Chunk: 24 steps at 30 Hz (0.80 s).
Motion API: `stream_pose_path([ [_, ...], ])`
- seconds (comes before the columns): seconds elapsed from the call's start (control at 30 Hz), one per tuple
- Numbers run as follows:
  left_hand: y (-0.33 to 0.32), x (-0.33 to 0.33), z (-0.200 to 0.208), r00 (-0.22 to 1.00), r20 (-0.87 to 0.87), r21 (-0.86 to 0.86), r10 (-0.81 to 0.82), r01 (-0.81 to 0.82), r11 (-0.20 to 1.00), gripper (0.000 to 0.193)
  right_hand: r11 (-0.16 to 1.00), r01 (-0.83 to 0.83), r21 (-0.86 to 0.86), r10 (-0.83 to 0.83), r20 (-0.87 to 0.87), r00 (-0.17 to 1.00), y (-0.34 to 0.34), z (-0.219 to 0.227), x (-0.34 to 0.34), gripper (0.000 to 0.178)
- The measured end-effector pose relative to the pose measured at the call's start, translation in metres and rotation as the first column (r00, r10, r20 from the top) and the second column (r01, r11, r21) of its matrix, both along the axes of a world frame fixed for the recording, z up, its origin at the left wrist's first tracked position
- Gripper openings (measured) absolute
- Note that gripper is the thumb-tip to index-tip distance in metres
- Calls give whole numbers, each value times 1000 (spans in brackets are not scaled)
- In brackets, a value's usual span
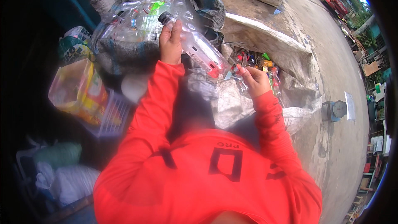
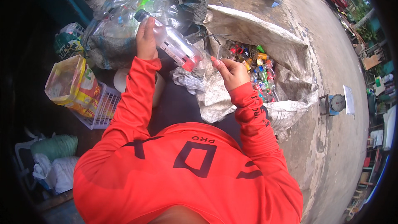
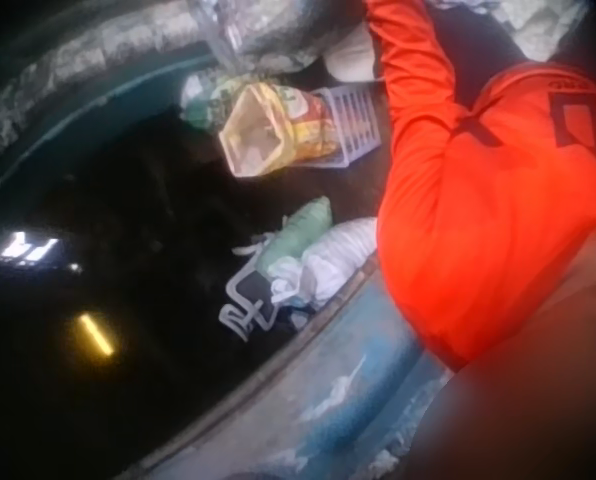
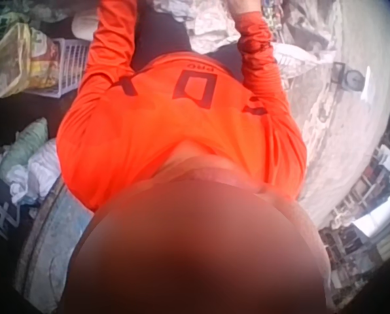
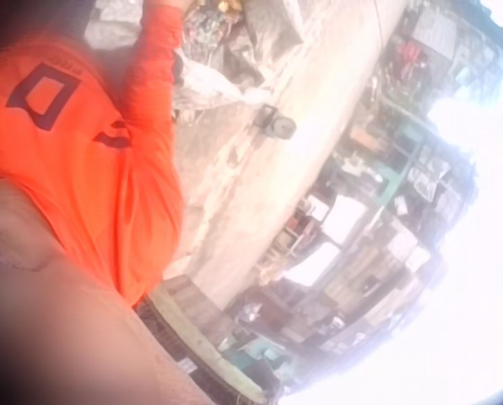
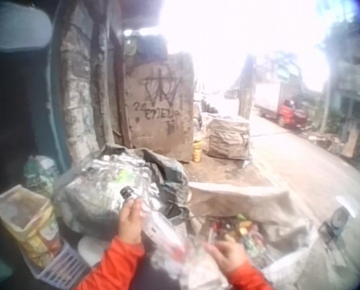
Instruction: The person repeatedly picks up plastic bottles from a large sack, removes labels by hand, and places the bottles into a separate sack. The person handles various bottle types, including clear and colored plastic bottles, and discards labels into a nearby container.
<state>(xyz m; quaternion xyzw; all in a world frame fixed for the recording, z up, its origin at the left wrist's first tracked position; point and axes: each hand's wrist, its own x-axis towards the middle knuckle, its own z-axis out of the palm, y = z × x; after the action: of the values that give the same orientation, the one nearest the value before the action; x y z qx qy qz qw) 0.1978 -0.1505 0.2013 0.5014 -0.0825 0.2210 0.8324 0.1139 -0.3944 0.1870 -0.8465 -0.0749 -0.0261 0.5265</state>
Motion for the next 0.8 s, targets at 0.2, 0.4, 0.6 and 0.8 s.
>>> stream_pose_path([
  [0.2,45,-24,6,974,110,71,-200,193,979,27,979,-43,201,41,13,999,11,9,17,31],
  [0.4,63,-75,-9,887,-31,269,-460,451,851,45,950,-156,271,125,130,984,94,19,56,29],
  [0.6,85,-91,-3,962,33,390,-271,237,890,51,930,-319,182,275,230,933,159,20,64,25],
  [0.8,106,-102,-8,995,-8,446,-103,95,890,35,885,-410,219,368,207,906,198,12,66,22],
])
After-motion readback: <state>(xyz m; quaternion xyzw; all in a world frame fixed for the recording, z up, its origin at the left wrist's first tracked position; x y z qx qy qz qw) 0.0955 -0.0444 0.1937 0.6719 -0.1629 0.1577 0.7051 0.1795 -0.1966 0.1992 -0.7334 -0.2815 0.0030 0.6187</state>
